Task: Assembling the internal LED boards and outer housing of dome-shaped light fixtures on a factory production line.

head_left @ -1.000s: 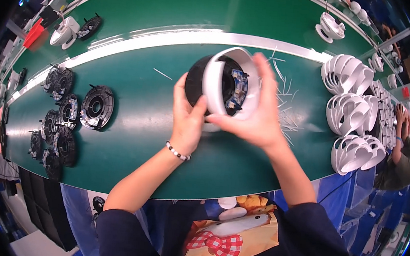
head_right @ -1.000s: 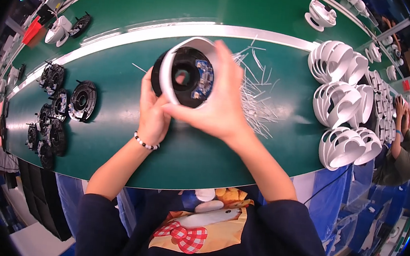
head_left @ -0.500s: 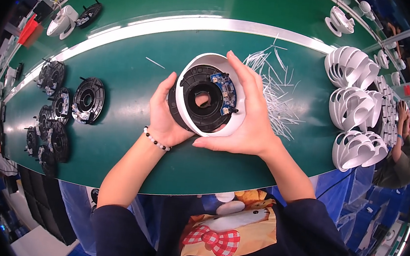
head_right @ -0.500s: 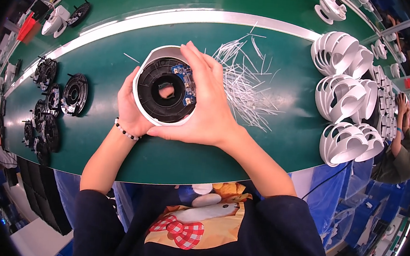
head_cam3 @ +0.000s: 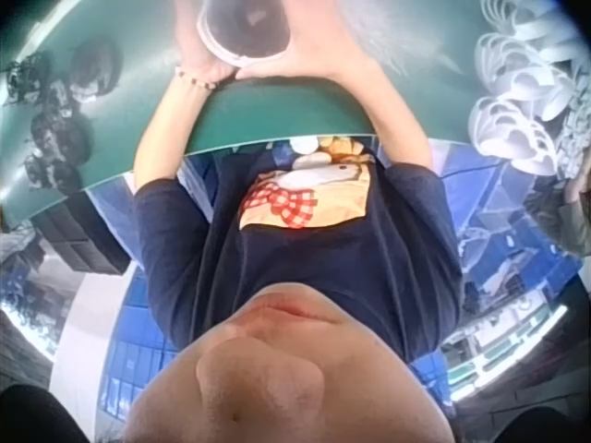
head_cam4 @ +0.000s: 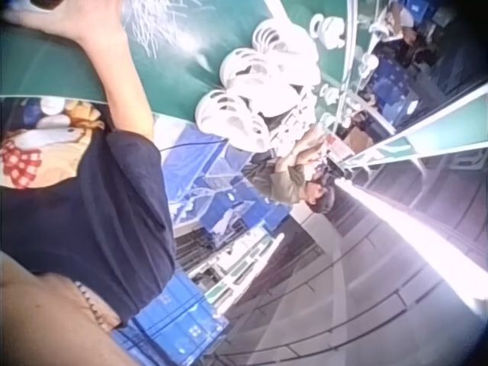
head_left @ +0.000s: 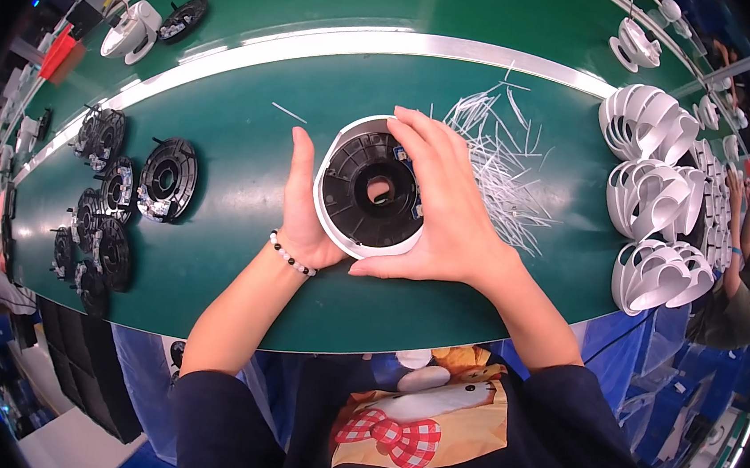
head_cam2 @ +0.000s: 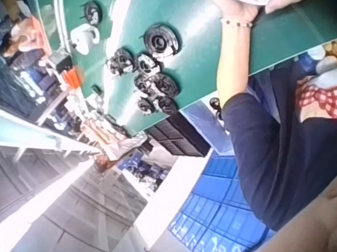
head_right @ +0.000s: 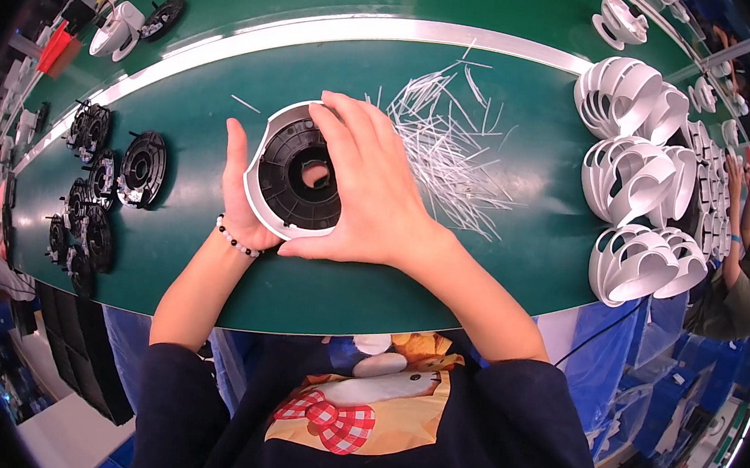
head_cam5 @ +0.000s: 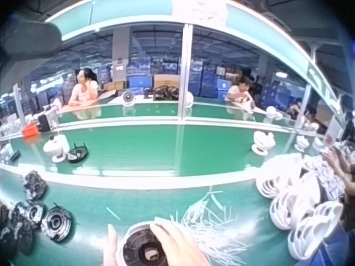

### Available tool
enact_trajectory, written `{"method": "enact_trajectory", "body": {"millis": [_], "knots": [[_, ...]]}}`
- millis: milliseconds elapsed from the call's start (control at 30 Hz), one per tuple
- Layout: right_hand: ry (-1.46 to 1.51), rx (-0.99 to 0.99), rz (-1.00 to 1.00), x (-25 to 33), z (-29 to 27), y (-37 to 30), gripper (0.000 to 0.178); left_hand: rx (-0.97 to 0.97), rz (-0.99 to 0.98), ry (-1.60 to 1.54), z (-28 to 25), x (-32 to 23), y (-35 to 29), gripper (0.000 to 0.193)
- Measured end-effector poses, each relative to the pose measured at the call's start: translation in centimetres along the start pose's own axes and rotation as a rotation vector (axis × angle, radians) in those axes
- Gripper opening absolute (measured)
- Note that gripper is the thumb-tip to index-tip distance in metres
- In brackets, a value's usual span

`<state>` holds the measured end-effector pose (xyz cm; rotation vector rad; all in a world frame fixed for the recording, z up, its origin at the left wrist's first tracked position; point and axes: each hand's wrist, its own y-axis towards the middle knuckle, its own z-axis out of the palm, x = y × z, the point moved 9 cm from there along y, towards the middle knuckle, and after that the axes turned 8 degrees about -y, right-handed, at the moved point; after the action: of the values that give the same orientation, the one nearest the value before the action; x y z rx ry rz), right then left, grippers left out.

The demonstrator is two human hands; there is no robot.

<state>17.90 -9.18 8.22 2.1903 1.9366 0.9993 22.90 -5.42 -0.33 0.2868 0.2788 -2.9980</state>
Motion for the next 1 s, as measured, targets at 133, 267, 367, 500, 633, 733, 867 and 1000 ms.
{"method": "enact_trajectory", "body": {"millis": [133,267,367,500,633,733,867,1000], "knots": [[-0.037,-0.169,0.167,-0.9,0.2,-0.8,0.112,-0.062,0.181,0.175,0.5,-0.8,0.1,0.075],[-0.052,-0.238,0.314,-1.5,0.1,-1.3,0.121,-0.053,0.280,0.157,0.9,-1.0,0.3,0.068],[-0.047,-0.262,0.289,-1.6,-0.4,-1.5,0.119,-0.059,0.309,0.194,1.2,-0.9,0.5,0.068],[0.024,-0.231,0.248,-1.8,-1.2,-1.1,0.115,0.069,0.222,0.168,2.2,-0.7,0.8,0.070],[0.112,-0.174,0.138,-1.0,-1.3,-0.9,0.112,-0.026,0.176,0.125,0.9,-0.8,0.8,0.061],[-0.020,-0.014,0.099,-0.7,-1.2,-0.5,0.112,-0.020,0.135,0.087,1.0,-0.4,0.9,0.057],[0.085,0.011,-0.018,-0.2,-1.3,-0.3,0.107,0.009,0.098,0.088,0.5,0.2,0.8,0.057],[0.140,-0.100,0.041,-0.3,-2.3,-0.5,0.103,0.034,0.070,0.017,1.2,0.8,1.4,0.057]]}}
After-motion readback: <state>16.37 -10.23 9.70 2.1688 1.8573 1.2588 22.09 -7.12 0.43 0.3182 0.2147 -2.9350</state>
